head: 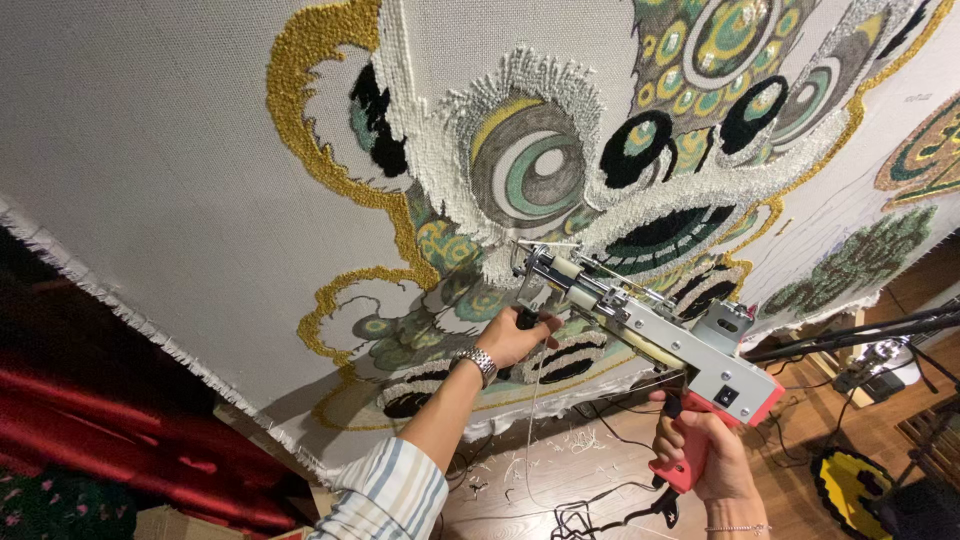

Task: The person uses a handheld electric tufting gun to apply white yarn into a stretched canvas, following a pre-drawn design of a stylized face. The operator guides the tool along the contours of the design, creating a textured pile on the fabric surface.

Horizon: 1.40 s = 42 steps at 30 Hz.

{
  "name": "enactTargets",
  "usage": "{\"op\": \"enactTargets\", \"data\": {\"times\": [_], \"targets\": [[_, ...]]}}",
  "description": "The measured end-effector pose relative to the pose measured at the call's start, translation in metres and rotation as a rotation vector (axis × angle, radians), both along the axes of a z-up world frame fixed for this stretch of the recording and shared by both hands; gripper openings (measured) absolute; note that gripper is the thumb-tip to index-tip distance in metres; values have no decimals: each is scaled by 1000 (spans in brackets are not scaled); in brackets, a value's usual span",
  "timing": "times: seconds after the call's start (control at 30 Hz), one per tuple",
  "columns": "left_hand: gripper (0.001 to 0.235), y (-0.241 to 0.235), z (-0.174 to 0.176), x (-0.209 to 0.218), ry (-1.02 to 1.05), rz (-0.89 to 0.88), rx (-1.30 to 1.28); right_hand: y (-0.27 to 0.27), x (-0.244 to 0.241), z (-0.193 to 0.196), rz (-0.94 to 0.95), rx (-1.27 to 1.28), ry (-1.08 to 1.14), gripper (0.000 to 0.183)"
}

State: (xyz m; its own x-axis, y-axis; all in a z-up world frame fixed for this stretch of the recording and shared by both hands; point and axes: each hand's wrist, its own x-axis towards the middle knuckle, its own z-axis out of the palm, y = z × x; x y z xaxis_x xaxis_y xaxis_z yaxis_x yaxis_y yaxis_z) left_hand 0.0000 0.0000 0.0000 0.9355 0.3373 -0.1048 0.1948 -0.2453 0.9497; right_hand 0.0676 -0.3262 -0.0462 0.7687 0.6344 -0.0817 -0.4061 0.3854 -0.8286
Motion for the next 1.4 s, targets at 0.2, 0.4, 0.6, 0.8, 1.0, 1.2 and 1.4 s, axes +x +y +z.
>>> {"op": "enactTargets", "data": {"times": [0.2,0.4,0.6,0.8,1.0,1.2,1.4], "targets": [[31,6,-16,-3,-13,12,-49,8,-10,8,16,4,28,47],[43,14,-17,-3,141,148,31,19,-13,13,34,-44,44,46],[38,17,-8,-7,74,96,27,25,-17,17,21,-60,33,46],[39,26,-12,2,115,109,56,33,-18,23,3,-80,47,48],[41,36,-8,3,97,95,11,47,-24,36,0,-83,33,47],[39,57,-23,18,45,134,-100,66,-39,57,-75,-118,12,43],[36,79,-19,30,111,137,37,95,-60,72,-126,-175,-55,33]]}}
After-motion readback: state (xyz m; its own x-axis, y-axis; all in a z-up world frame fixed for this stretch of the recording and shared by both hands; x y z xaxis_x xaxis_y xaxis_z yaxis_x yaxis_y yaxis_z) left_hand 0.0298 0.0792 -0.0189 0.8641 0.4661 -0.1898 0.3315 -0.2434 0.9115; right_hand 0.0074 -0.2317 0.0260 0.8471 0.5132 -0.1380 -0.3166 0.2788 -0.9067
